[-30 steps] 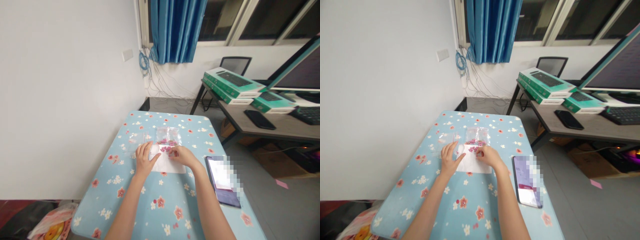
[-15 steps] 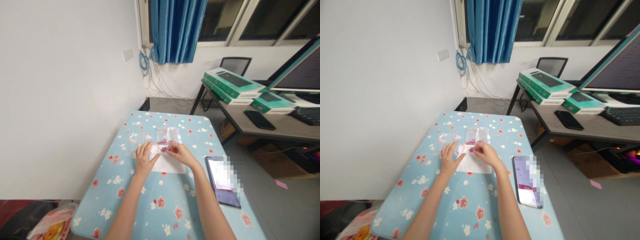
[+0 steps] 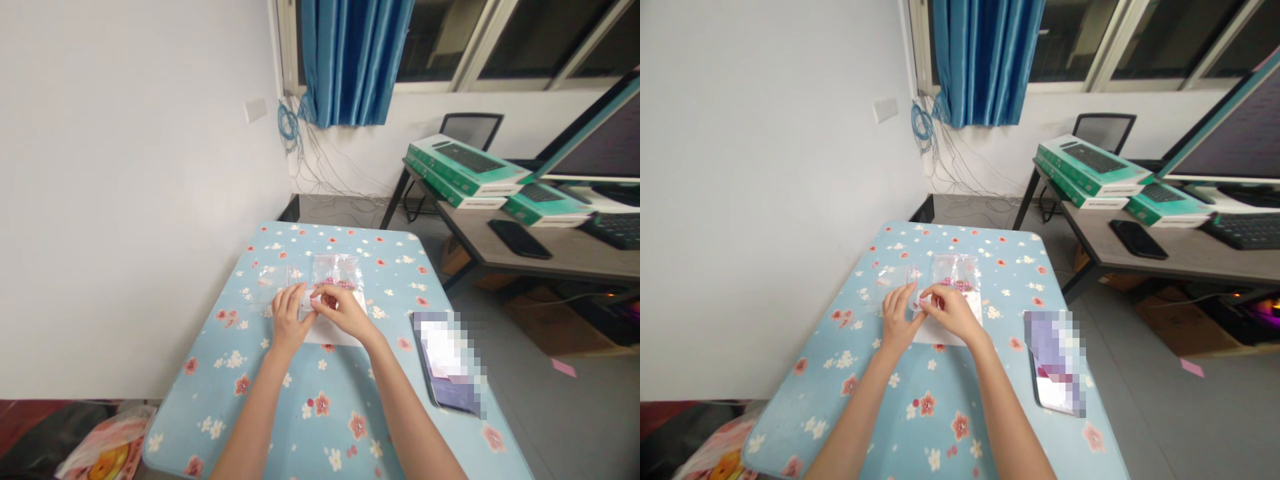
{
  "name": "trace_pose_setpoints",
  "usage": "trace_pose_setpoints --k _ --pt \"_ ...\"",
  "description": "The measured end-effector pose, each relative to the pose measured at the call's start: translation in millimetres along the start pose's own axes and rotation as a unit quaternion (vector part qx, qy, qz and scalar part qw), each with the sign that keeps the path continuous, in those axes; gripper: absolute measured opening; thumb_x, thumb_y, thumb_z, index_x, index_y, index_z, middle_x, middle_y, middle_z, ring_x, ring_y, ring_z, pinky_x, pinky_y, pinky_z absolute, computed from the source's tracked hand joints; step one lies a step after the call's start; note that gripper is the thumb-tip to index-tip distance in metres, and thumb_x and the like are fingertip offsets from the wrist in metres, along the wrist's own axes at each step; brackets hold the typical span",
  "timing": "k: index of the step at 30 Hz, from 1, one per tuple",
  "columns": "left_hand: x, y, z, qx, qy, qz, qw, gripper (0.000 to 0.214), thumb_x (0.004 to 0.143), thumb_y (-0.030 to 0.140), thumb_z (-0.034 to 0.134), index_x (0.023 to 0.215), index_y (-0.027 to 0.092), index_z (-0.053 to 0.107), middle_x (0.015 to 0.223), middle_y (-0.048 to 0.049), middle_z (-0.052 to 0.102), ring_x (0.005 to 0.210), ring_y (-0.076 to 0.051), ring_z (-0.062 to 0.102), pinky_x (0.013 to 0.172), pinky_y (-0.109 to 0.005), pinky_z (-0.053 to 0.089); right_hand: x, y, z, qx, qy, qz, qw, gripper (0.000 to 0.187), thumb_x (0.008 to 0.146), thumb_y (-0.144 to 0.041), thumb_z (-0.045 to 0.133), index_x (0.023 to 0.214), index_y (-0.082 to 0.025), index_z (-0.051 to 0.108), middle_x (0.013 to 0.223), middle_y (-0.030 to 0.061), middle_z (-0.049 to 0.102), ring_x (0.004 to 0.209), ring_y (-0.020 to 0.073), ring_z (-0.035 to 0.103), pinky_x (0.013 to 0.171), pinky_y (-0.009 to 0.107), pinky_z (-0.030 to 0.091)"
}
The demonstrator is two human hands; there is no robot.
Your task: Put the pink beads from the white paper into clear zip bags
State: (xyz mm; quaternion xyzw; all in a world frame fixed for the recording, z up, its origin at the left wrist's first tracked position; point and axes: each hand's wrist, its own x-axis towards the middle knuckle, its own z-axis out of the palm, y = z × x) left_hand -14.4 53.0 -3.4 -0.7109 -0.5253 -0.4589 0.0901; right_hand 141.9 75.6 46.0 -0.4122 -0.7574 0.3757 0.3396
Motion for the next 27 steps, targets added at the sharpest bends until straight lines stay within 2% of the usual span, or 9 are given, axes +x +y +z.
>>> trace_pose_setpoints --k 7,12,17,21,27 --pt "0.1 -0.6 0.0 -0.003 0.0 0.004 1.0 0.049 0.082 0.038 0.06 0.125 0.017 0.051 0.111 -0.0121 0.063 0.105 -0.024 0.055 0.093 -0.038 0.042 -0.7 1.1 -2.7 -0.002 0.006 -0.004 1.0 0.021 0.084 -0.036 0.057 0.093 -0.019 0.063 0.065 -0.0025 0.051 0.058 0.0104 0.045 0.056 0.022 0.036" --pt "0.3 -0.8 -0.5 0.005 0.004 0.003 1.0 0.052 0.079 0.04 0.064 0.123 0.017 0.051 0.111 -0.0119 0.063 0.104 -0.024 0.055 0.093 -0.038 0.042 -4.1 9.3 -18.3 -0.019 0.041 0.022 0.999 0.023 0.085 -0.037 0.054 0.096 -0.018 0.063 0.064 -0.0018 0.053 0.058 0.0114 0.047 0.058 0.023 0.038" --pt "0.4 -0.3 -0.4 0.007 0.003 0.005 1.0 0.052 0.079 0.041 0.064 0.123 0.018 0.051 0.11 -0.0118 0.063 0.103 -0.024 0.056 0.093 -0.039 0.042 -11.0 31.0 -40.4 -0.14 0.074 0.081 0.984 0.019 0.082 -0.032 0.055 0.092 -0.019 0.064 0.067 0.0001 0.06 0.06 0.0132 0.051 0.059 0.024 0.036" --pt "0.2 -0.9 -0.5 0.006 0.0 0.006 1.0 0.052 0.079 0.041 0.063 0.124 0.018 0.051 0.11 -0.0122 0.064 0.103 -0.024 0.056 0.093 -0.04 0.043 -15.2 43.4 -43.7 -0.229 0.027 0.13 0.964 0.013 0.078 -0.031 0.058 0.082 -0.02 0.063 0.063 -0.0009 0.059 0.057 0.013 0.051 0.055 0.023 0.031" --pt "0.2 -2.1 -0.1 -0.029 0.009 0.018 0.999 0.051 0.08 0.037 0.063 0.125 0.019 0.049 0.109 -0.0121 0.063 0.105 -0.024 0.058 0.092 -0.04 0.046 -15.7 43.1 -36.3 -0.259 -0.005 0.136 0.956 0.011 0.075 -0.03 0.06 0.074 -0.019 0.061 0.066 -0.0003 0.06 0.059 0.0128 0.05 0.054 0.023 0.028"
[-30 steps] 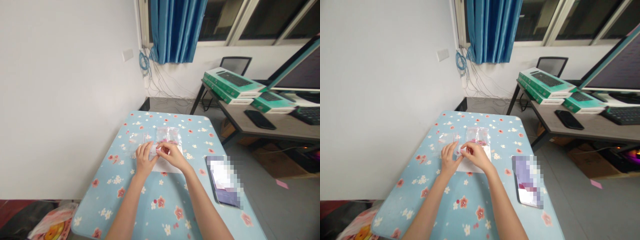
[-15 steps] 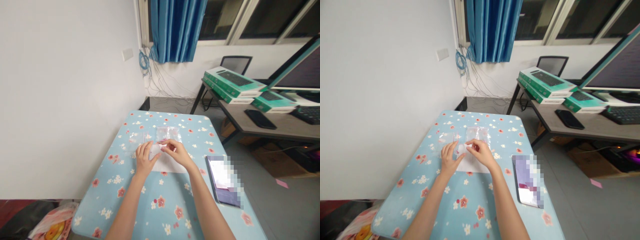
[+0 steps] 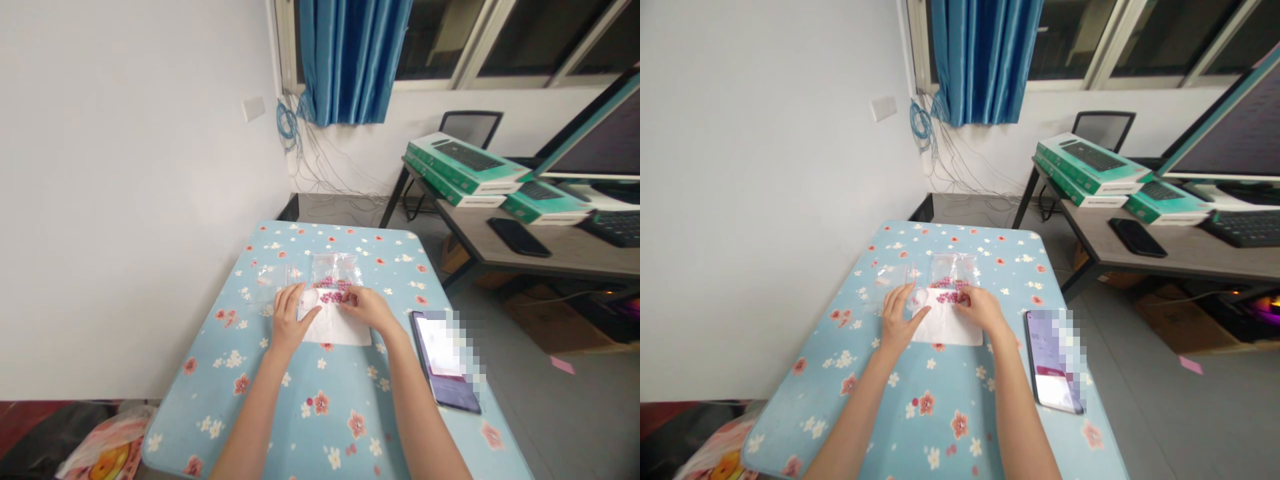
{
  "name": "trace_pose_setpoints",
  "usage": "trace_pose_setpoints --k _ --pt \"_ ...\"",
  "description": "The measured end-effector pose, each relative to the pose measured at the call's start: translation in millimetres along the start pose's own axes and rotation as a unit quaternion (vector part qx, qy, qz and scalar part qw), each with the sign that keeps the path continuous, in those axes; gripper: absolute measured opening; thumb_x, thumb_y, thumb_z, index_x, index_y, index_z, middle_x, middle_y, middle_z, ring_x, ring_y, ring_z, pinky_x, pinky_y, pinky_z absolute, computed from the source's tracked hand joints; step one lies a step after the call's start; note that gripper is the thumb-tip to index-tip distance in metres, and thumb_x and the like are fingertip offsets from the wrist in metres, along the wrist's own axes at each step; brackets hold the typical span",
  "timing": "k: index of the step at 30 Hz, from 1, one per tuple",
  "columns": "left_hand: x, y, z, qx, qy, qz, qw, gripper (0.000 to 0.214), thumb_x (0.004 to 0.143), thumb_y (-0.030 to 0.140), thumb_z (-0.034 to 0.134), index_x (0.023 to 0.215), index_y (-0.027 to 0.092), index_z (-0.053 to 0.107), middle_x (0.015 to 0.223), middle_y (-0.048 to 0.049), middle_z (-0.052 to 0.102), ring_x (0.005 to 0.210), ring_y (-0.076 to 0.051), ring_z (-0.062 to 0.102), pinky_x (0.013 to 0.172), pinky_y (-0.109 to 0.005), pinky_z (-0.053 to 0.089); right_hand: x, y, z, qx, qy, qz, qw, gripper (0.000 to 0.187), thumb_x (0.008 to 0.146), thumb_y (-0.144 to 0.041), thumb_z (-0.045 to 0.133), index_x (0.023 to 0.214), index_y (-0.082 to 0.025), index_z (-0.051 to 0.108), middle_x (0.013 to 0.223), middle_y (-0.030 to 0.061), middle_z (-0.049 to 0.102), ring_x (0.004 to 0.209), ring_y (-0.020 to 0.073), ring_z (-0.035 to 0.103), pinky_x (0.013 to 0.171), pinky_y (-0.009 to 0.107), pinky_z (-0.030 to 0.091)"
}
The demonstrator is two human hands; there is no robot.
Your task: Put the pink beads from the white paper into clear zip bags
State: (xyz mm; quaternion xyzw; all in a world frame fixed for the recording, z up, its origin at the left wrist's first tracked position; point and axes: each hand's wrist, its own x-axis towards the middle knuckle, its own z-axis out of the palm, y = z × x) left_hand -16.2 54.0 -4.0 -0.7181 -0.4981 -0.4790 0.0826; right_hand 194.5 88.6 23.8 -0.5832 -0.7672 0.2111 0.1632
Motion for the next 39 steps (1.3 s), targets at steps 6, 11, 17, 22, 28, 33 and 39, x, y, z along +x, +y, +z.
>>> trace_pose_setpoints --k 6,11,17,22,28,33,39 --pt "0.2 0.2 0.7 -0.022 0.011 0.006 1.0 0.052 0.079 0.035 0.066 0.126 0.019 0.048 0.112 -0.0119 0.062 0.107 -0.023 0.058 0.093 -0.04 0.049 0.9 -0.8 1.9 -0.012 -0.009 0.012 1.0 0.009 0.075 -0.028 0.06 0.074 -0.02 0.062 0.067 0.0 0.062 0.061 0.0129 0.051 0.054 0.023 0.028" --pt "0.0 0.7 1.3 -0.024 -0.001 -0.005 1.0 0.053 0.08 0.036 0.064 0.128 0.02 0.046 0.116 -0.0117 0.061 0.11 -0.023 0.058 0.094 -0.04 0.05 2.0 -2.7 3.0 -0.02 -0.013 0.007 1.0 0.006 0.075 -0.025 0.06 0.074 -0.019 0.063 0.069 0.0008 0.063 0.062 0.0133 0.052 0.056 0.023 0.029" --pt "-0.7 0.7 2.3 -0.028 -0.01 -0.009 1.0 0.053 0.08 0.036 0.064 0.128 0.02 0.045 0.117 -0.012 0.061 0.112 -0.023 0.057 0.095 -0.041 0.049 2.4 -4.5 3.6 -0.029 -0.008 0.012 0.999 0.007 0.076 -0.024 0.058 0.075 -0.019 0.064 0.069 0.001 0.064 0.063 0.0134 0.053 0.056 0.023 0.029" --pt "-1.4 -0.4 2.8 -0.027 -0.013 -0.01 0.999 0.053 0.08 0.036 0.064 0.128 0.021 0.046 0.118 -0.0117 0.061 0.112 -0.024 0.057 0.095 -0.041 0.049 1.9 -4.0 2.0 -0.015 -0.016 0.009 1.0 0.007 0.075 -0.024 0.059 0.074 -0.019 0.064 0.07 0.0013 0.064 0.062 0.0134 0.053 0.056 0.023 0.029" --pt "-1.4 -1.4 3.2 -0.031 -0.013 -0.004 0.999 0.053 0.08 0.035 0.064 0.128 0.02 0.046 0.117 -0.0113 0.061 0.112 -0.023 0.056 0.095 -0.04 0.048 1.1 -3.8 1.4 -0.014 -0.022 0.01 1.0 0.006 0.074 -0.023 0.058 0.076 -0.019 0.063 0.069 0.0006 0.062 0.062 0.0128 0.051 0.056 0.023 0.028" --pt "-1.1 -0.9 2.4 -0.02 -0.018 -0.011 1.0 0.052 0.081 0.037 0.063 0.127 0.02 0.048 0.116 -0.0113 0.062 0.111 -0.023 0.057 0.095 -0.04 0.047 0.3 -5.7 -0.3 -0.02 -0.026 0.014 0.999 0.007 0.074 -0.023 0.057 0.075 -0.019 0.063 0.068 0.0011 0.062 0.062 0.0129 0.051 0.055 0.023 0.027" --pt "-1.1 -1.7 2.2 -0.02 -0.018 -0.003 1.0 0.053 0.08 0.037 0.063 0.128 0.02 0.046 0.116 -0.0117 0.062 0.11 -0.024 0.056 0.094 -0.041 0.047 1.4 -5.4 0.3 -0.018 -0.021 0.021 0.999 0.008 0.076 -0.022 0.057 0.074 -0.018 0.063 0.067 0.0014 0.061 0.06 0.0125 0.05 0.054 0.023 0.027"
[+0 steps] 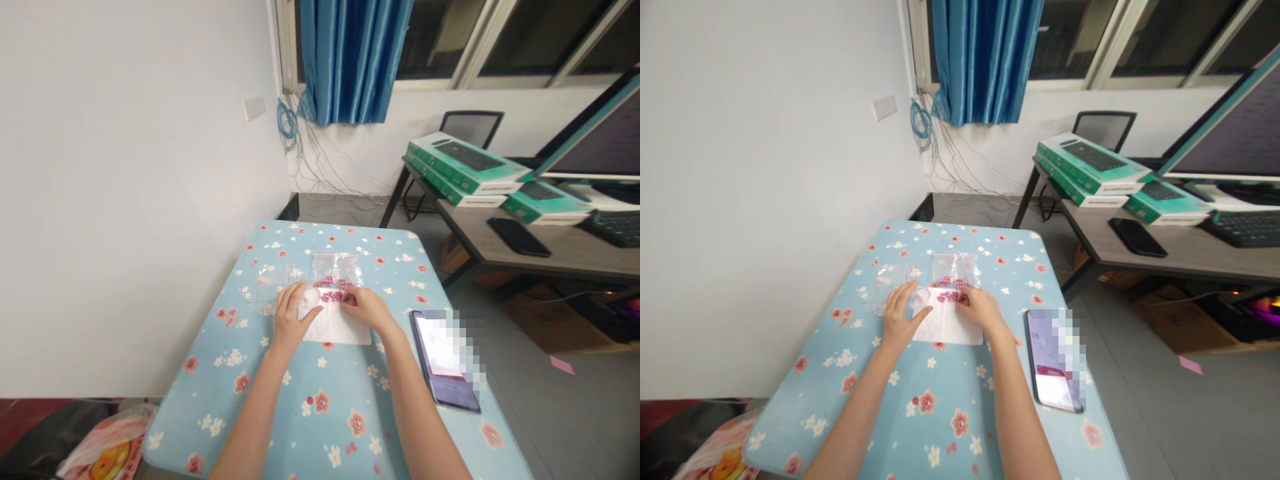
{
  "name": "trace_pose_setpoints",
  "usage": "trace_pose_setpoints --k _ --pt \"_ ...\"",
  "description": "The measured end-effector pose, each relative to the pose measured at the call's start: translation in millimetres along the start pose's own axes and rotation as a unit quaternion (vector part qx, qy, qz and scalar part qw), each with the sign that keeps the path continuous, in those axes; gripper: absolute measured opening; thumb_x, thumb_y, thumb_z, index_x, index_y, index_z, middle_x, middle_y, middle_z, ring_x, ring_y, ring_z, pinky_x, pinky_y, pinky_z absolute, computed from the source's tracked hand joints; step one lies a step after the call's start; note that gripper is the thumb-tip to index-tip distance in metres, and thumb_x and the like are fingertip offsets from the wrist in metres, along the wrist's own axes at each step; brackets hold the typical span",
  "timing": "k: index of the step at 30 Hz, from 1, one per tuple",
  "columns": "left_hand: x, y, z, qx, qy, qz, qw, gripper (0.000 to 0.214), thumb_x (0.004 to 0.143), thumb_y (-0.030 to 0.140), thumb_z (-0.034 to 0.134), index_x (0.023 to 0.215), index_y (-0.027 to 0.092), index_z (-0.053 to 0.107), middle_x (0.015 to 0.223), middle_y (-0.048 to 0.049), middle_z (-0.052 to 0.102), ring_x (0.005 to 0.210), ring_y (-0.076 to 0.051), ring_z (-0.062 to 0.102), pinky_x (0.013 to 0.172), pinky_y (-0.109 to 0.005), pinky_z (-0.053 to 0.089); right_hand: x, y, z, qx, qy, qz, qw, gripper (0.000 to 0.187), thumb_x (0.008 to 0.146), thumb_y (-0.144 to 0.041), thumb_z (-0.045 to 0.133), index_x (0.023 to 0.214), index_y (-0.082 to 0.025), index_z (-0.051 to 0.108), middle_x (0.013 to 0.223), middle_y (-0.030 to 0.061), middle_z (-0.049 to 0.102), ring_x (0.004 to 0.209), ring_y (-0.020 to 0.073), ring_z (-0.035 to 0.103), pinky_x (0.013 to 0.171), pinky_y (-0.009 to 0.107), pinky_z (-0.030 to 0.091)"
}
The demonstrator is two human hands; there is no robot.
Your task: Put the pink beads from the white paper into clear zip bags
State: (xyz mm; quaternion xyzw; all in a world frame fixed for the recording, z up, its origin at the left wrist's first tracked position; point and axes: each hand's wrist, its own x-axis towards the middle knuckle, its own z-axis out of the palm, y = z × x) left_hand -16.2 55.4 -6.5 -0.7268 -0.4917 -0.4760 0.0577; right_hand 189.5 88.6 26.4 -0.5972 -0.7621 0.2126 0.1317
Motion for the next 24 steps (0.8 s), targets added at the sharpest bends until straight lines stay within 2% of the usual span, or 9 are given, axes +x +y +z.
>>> trace_pose_setpoints --k 4,7,11,16,24 --pt "0.4 -0.2 0.1 0.004 0.003 0.003 1.0 0.055 0.08 0.037 0.064 0.128 0.02 0.046 0.115 -0.0118 0.062 0.108 -0.024 0.057 0.093 -0.04 0.047 -0.9 -5.7 -6.5 0.079 0.03 -0.043 0.995 0.011 0.08 -0.027 0.056 0.078 -0.019 0.062 0.061 -0.001 0.056 0.056 0.0121 0.048 0.054 0.022 0.029" --pt "1.0 0.6 -0.7 0.006 0.008 0.005 1.0 0.055 0.08 0.038 0.064 0.128 0.019 0.046 0.112 -0.0118 0.062 0.106 -0.024 0.057 0.092 -0.04 0.047 -5.1 -19.1 -15.6 0.179 0.065 -0.085 0.978 0.016 0.082 -0.034 0.056 0.083 -0.019 0.061 0.059 -0.0026 0.053 0.054 0.0116 0.045 0.054 0.023 0.033" --pt "2.0 2.4 -2.4 0.01 0.006 0.003 1.0 0.055 0.079 0.039 0.064 0.127 0.019 0.047 0.111 -0.0122 0.062 0.104 -0.024 0.056 0.091 -0.04 0.046 -11.1 -41.4 -21.0 0.278 0.051 -0.137 0.949 0.017 0.084 -0.035 0.056 0.085 -0.019 0.061 0.061 -0.0032 0.051 0.056 0.0109 0.044 0.057 0.023 0.036" --pt "2.6 3.5 -3.9 0.007 0.0 0.002 1.0 0.053 0.081 0.038 0.062 0.127 0.018 0.047 0.111 -0.0123 0.061 0.103 -0.024 0.055 0.091 -0.039 0.046 -11.4 -55.7 -14.0 0.298 0.028 -0.178 0.937 0.015 0.085 -0.033 0.057 0.086 -0.019 0.061 0.06 -0.0041 0.047 0.056 0.0104 0.043 0.056 0.023 0.036" --pt "2.2 3.7 -3.6 0.008 -0.007 -0.004 1.0 0.05 0.083 0.036 0.059 0.128 0.019 0.047 0.112 -0.0123 0.06 0.105 -0.024 0.054 0.092 -0.04 0.045 -8.8 -56.4 -7.1 0.284 0.024 -0.185 0.94 0.013 0.084 -0.032 0.058 0.086 -0.019 0.061 0.062 -0.0037 0.048 0.057 0.0103 0.044 0.055 0.023 0.035"
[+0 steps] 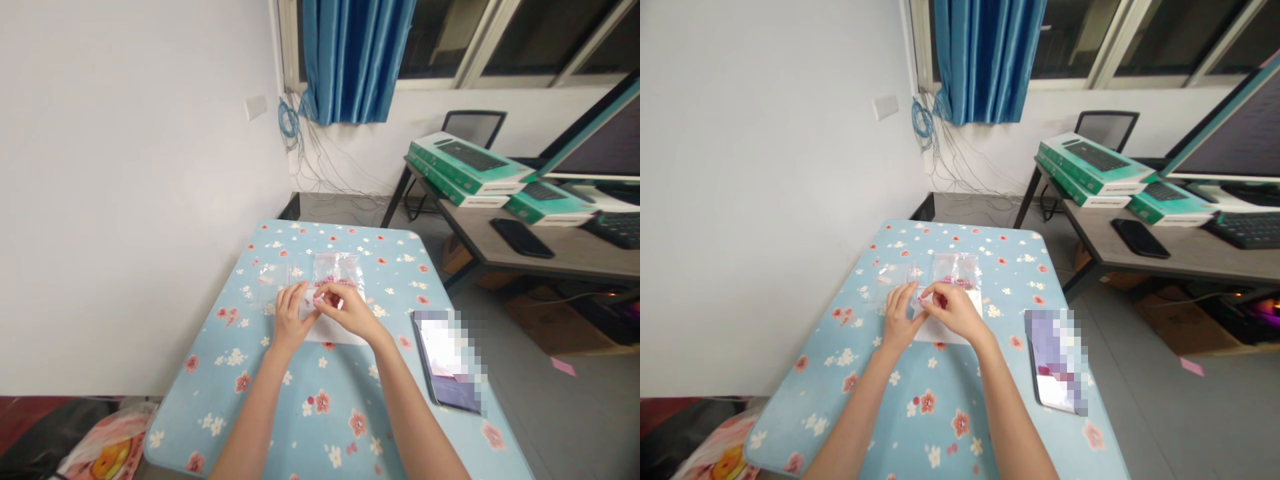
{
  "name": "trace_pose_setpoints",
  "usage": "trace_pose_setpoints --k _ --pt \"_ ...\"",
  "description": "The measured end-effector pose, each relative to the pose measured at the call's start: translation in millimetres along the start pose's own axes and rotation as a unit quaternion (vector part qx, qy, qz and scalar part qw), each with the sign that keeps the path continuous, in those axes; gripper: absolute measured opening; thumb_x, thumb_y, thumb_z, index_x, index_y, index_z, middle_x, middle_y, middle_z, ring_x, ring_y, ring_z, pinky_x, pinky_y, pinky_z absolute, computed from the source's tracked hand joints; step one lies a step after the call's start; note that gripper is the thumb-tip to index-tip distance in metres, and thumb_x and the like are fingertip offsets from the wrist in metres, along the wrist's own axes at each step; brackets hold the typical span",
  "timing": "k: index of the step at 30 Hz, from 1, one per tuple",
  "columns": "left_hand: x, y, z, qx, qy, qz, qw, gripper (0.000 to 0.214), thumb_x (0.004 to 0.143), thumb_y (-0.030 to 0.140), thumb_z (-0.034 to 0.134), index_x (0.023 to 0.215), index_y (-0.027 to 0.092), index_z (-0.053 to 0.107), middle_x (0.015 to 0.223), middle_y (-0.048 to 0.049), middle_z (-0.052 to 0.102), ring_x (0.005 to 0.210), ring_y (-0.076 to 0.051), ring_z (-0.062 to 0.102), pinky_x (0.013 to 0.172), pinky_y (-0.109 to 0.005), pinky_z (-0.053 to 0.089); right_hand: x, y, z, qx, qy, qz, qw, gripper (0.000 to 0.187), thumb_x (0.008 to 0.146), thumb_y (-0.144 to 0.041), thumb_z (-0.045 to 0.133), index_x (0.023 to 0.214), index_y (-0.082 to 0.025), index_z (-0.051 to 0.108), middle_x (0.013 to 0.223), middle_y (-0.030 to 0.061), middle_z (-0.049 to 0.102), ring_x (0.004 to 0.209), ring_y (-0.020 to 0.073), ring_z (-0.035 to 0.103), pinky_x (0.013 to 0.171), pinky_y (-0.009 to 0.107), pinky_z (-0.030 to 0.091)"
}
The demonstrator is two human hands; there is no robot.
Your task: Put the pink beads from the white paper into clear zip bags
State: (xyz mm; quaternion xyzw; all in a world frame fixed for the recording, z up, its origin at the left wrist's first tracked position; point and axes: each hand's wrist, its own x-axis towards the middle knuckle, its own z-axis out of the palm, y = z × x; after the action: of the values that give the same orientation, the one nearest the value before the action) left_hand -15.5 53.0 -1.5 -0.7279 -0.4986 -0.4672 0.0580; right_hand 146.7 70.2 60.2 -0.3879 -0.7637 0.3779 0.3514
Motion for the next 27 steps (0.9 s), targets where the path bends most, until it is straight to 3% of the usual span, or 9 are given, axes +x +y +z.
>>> trace_pose_setpoints --k 8,13,19,27 --pt "0.1 -1.0 0.5 0.003 0.008 -0.002 1.0 0.057 0.078 0.04 0.065 0.127 0.018 0.047 0.112 -0.0123 0.061 0.104 -0.024 0.055 0.091 -0.039 0.046 -3.4 9.1 -15.9 -0.016 0.046 0.025 0.999 0.016 0.083 -0.032 0.058 0.091 -0.02 0.062 0.062 -0.0037 0.05 0.056 0.0107 0.045 0.056 0.023 0.037" --pt "-0.7 -1.8 1.0 0.0 0.002 -0.007 1.0 0.057 0.079 0.04 0.065 0.129 0.02 0.045 0.113 -0.0118 0.06 0.104 -0.024 0.055 0.092 -0.041 0.045 -12.5 35.0 -38.2 -0.193 0.077 0.109 0.972 0.017 0.079 -0.032 0.059 0.091 -0.021 0.063 0.063 -0.0017 0.056 0.057 0.013 0.051 0.055 0.023 0.033" --pt "-0.8 -2.1 1.2 -0.002 0.005 -0.007 1.0 0.056 0.079 0.038 0.065 0.128 0.02 0.046 0.112 -0.0114 0.06 0.104 -0.024 0.054 0.092 -0.041 0.046 -22.2 63.5 -47.6 -0.261 0.026 0.187 0.947 0.02 0.078 -0.028 0.055 0.094 -0.02 0.064 0.063 -0.0005 0.06 0.059 0.014 0.054 0.056 0.023 0.032" --pt "-1.1 -2.2 0.9 0.002 -0.001 -0.01 1.0 0.054 0.079 0.039 0.064 0.127 0.019 0.047 0.113 -0.0119 0.06 0.105 -0.024 0.055 0.092 -0.041 0.046 -22.9 73.4 -44.3 -0.246 0.006 0.187 0.951 0.021 0.078 -0.029 0.055 0.093 -0.02 0.065 0.061 -0.001 0.058 0.056 0.0138 0.052 0.054 0.023 0.03"
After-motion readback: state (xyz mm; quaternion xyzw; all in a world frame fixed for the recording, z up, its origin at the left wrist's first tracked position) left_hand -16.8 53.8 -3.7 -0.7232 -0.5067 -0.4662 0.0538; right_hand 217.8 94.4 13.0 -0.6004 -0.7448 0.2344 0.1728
